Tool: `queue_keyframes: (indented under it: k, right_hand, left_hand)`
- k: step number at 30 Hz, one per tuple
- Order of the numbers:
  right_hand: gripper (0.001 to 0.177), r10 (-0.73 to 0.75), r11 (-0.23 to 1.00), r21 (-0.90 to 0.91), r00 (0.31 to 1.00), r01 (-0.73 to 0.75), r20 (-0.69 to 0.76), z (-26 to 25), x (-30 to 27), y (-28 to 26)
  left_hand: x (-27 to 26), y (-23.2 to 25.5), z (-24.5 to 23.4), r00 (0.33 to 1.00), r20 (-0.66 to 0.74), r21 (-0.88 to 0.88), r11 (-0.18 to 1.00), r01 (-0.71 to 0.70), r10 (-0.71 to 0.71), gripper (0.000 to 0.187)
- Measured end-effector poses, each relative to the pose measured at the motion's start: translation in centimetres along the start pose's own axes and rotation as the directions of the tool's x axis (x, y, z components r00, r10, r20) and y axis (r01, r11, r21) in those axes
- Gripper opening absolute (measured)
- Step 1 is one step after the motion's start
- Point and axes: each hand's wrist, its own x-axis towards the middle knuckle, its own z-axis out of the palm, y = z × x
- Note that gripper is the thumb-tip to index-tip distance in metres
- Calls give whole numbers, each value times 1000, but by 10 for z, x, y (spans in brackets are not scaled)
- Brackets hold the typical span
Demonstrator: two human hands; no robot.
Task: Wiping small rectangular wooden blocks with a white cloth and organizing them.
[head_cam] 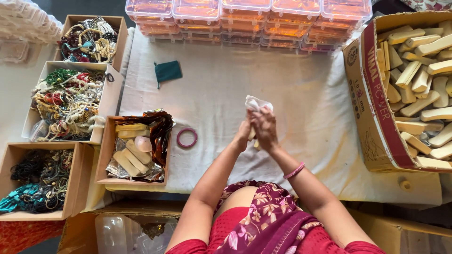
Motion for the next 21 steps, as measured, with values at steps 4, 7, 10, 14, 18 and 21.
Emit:
queue_keyframes:
  k: [4, 7, 10, 14, 18, 21]
  right_hand:
    - [32, 560, 605, 483, 769, -633, 307, 31, -30, 91]
    - [28, 564, 379, 581, 678, -720, 472, 19, -17, 72]
    - [22, 493, 304, 621, 678, -722, 546, 5, -13, 43]
    - [21, 555, 389, 662, 736, -641, 388, 12, -22, 34]
    - [40, 384, 795, 404, 891, -452, 241, 16, -34, 13]
    - [55, 147, 957, 212, 959, -200, 241, 35, -36, 30]
  left_hand:
    - [-31, 26, 15, 981, 167, 450, 893, 15, -100, 54]
    - [-31, 33, 16, 977, 210, 422, 898, -125, 37, 59]
    - [-32, 48, 12, 969, 155, 668, 702, -247, 192, 61]
    - [-15, 50, 1, 985, 16, 350, 922, -165, 170, 58]
    - [8, 22, -3, 971, -127, -72, 975, -210, 200, 36]
    - [-5, 12, 10, 985, -21, -199, 965, -173, 172, 31]
